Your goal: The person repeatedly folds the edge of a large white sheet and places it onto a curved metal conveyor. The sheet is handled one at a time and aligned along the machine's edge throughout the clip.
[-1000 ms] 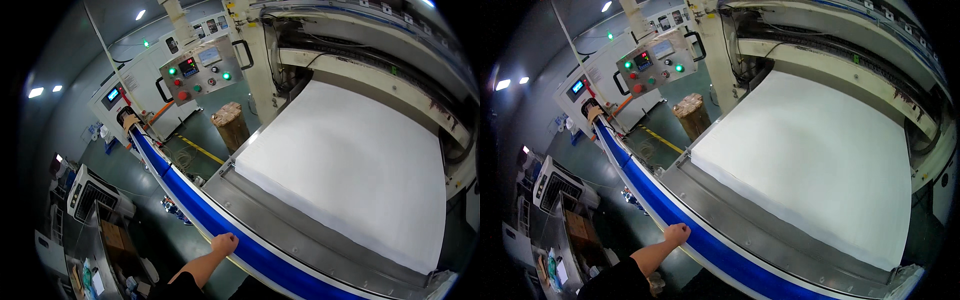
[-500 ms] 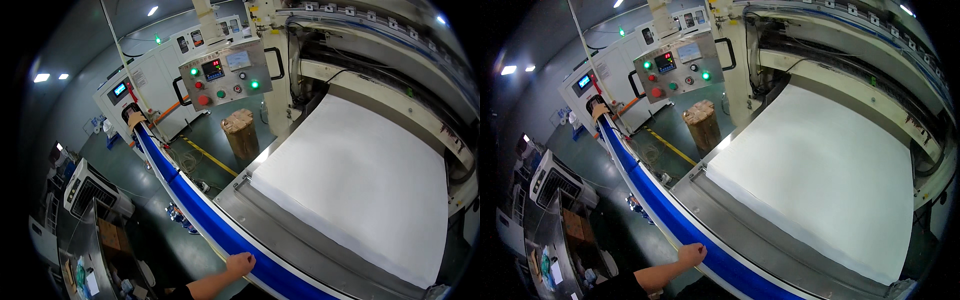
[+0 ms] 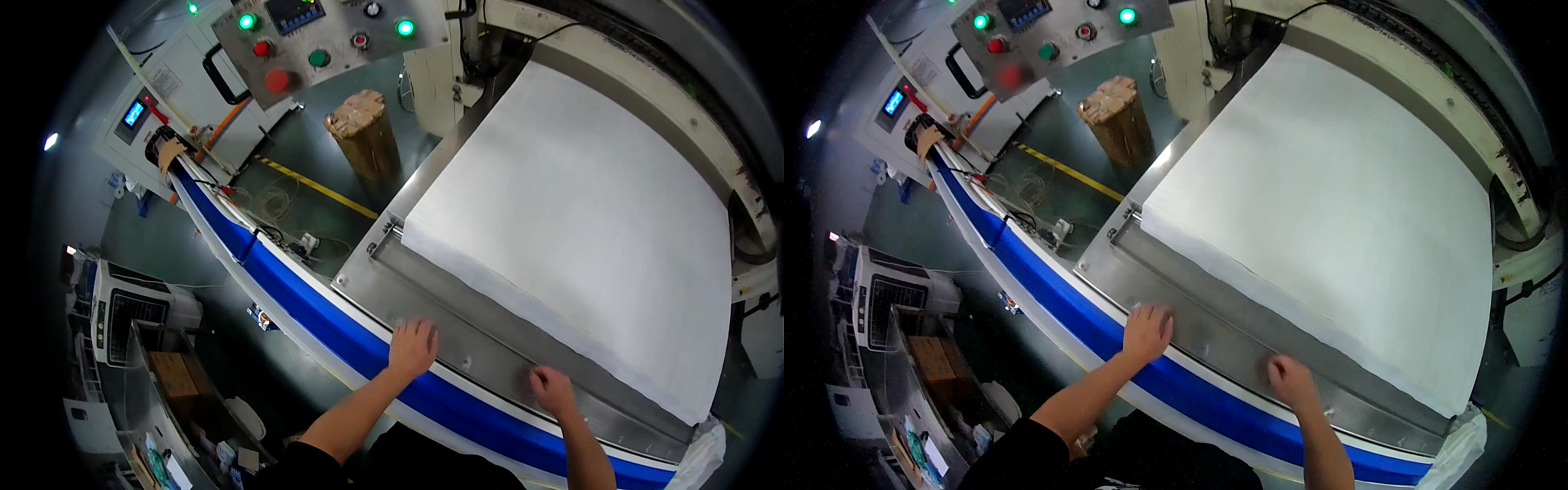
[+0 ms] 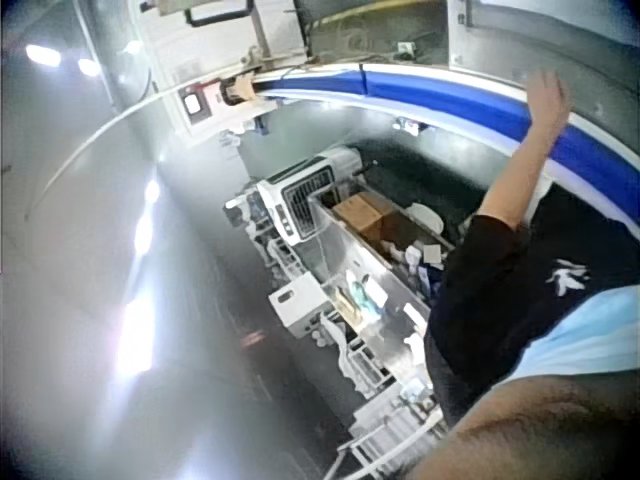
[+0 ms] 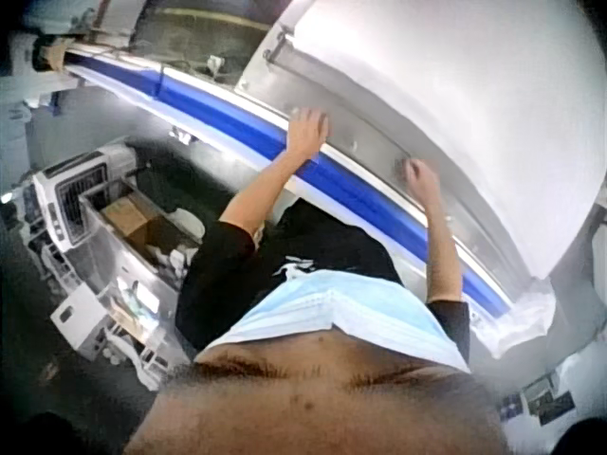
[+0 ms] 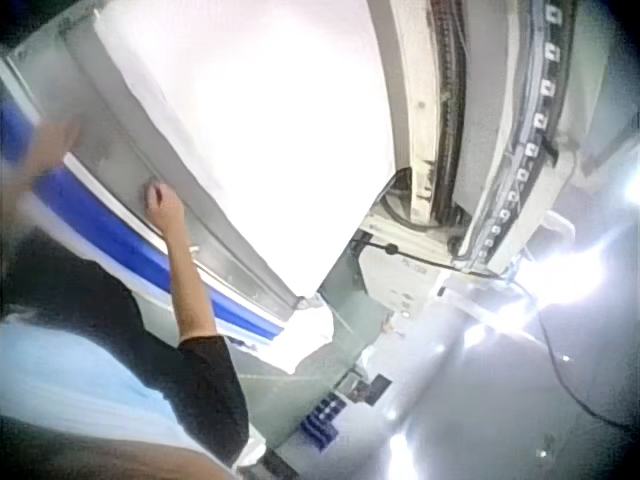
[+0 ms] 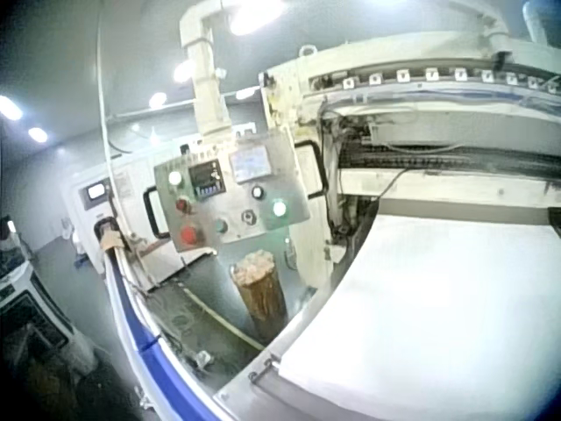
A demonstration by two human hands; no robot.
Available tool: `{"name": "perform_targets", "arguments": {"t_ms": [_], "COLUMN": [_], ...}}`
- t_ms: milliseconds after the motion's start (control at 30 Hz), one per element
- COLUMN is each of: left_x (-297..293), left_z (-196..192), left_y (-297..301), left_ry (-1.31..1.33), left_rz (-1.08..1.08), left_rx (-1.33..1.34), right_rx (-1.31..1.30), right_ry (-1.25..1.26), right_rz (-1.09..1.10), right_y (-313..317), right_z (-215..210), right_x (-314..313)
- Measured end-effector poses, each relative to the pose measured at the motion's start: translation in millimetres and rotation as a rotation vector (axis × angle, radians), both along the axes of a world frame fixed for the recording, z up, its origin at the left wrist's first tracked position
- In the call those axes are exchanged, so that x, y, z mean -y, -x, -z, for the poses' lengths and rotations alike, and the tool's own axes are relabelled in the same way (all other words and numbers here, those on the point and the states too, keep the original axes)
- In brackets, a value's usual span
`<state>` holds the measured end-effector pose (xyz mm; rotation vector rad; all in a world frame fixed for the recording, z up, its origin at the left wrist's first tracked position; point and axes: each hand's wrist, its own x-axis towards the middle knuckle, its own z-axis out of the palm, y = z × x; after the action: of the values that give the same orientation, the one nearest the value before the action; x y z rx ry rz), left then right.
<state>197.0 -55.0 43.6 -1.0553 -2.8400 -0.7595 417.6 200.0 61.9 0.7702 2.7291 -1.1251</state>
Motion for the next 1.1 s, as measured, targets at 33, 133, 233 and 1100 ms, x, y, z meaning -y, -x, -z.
{"name": "perform_targets", "arguments": {"t_ms": [33, 133, 233, 1100], "left_x": [-6.2, -23.4, -30.6, -41.9], "left_z": [3.6, 17.0, 31.2, 34.6], "left_y": [12.1, 47.4, 66.7, 108.5], "left_ry": [-0.018, -0.095, -0.043, -0.086], "left_rz": [0.019, 0.066, 0.108, 0.014], "left_rx": [-0.003, -0.063, -0.099, 0.026], "right_rx": [-0.044, -0.058, -0.151, -0.323], "right_ry": [0.024, -0.006, 0.008, -0.142], "right_rz": [-0.025, -0.136, -0.144, -0.208], "right_y": [34.5, 131.3, 215.9, 388.1], "right_z": [-5.8, -19.5, -19.4, 27.0], "right_x": [3.6, 7.1, 11.7, 8.7]}}
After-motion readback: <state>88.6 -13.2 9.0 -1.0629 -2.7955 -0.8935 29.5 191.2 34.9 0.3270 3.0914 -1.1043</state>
